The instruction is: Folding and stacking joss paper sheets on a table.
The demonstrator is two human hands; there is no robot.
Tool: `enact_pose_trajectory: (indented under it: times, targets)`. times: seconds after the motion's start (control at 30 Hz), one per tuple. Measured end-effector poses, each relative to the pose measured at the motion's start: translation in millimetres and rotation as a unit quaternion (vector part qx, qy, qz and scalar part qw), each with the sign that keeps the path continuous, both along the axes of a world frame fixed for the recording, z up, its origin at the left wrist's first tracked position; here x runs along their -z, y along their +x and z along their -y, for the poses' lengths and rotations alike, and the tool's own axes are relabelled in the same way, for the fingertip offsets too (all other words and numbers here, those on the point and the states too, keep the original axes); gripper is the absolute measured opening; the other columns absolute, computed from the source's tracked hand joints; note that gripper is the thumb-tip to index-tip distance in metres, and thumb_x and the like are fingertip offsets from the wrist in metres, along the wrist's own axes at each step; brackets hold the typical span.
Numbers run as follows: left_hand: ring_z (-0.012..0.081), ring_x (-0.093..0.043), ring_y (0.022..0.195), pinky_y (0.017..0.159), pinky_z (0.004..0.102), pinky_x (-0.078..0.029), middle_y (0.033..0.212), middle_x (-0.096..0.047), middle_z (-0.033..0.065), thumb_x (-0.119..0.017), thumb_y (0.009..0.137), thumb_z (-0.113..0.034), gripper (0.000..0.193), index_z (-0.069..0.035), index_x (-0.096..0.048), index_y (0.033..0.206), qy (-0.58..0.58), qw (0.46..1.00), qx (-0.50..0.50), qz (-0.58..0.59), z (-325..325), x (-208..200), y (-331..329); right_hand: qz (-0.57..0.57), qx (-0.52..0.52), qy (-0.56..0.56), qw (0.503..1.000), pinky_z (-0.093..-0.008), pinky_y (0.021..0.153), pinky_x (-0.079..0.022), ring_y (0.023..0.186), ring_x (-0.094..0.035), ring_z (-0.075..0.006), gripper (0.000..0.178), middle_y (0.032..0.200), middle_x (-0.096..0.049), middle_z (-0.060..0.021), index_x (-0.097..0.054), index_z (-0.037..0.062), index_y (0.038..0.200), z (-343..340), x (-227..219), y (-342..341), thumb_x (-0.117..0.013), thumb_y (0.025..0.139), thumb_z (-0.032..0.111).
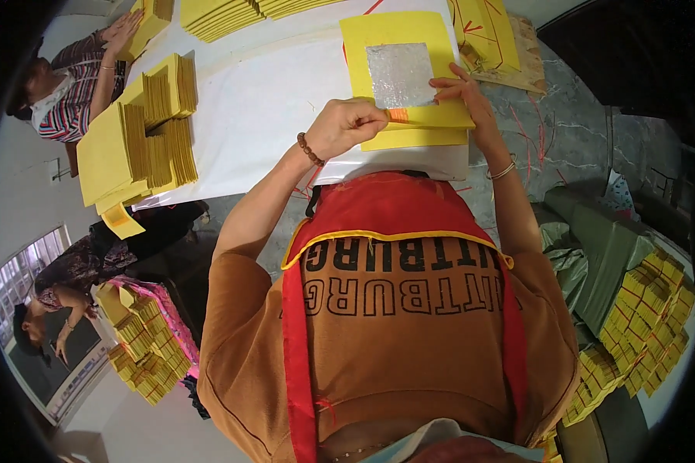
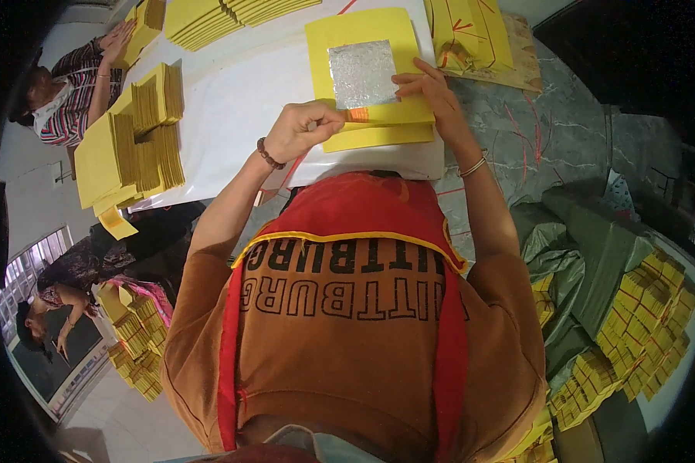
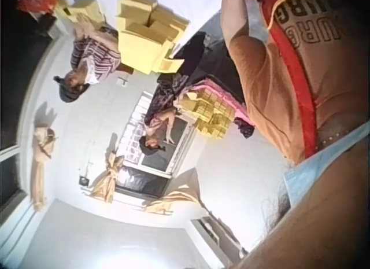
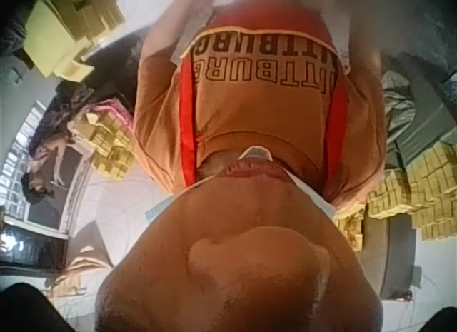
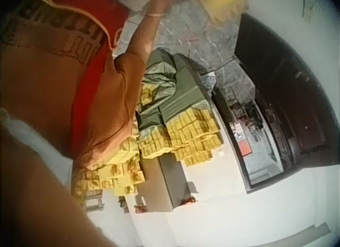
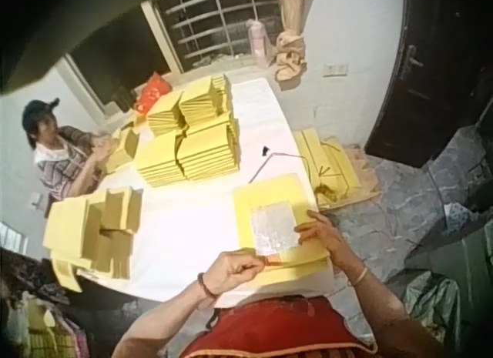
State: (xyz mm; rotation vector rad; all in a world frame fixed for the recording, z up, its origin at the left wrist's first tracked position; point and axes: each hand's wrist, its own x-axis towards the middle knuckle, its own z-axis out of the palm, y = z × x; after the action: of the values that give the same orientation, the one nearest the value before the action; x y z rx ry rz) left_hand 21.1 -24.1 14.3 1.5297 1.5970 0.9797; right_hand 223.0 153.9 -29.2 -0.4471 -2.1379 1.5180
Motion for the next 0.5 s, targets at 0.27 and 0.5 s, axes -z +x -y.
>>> enact_pose_trajectory:
  times: [0.27, 0.5]
  targets:
    - [0.0036, -0.046, 0.061, 0.055, 0.0208, -0.039, 0.066, -0.056, -0.0016, -0.058, 0.085, -0.013, 0.015, 0.000, -0.063, 0.088, -0.072, 0.994, -0.046, 0.075, -2, 5, -8, -0.036, -0.018, 0.000, 0.999, -0.0388, 0.111, -0.013, 0.134, -0.024, -0.0270, 0.048, 0.120, -0.057, -0.0100, -0.064, 0.0059, 0.096, -4, 14, 1, -0.027, 0.095, 0.037]
    - [0.0074, -0.049, 0.062, 0.057, 0.0222, -0.041, 0.071, -0.058, 0.0028, -0.055, 0.088, -0.013, 0.016, 0.000, -0.060, 0.096, -0.033, 0.991, -0.093, 0.095, 2, 16, -1, 0.016, -0.012, 0.033, 0.999, -0.0380, 0.109, -0.022, 0.133, -0.028, -0.0253, 0.022, 0.121, -0.057, 0.0000, -0.064, 0.0075, 0.097, 0, 9, 1, -0.066, 0.078, 0.017]
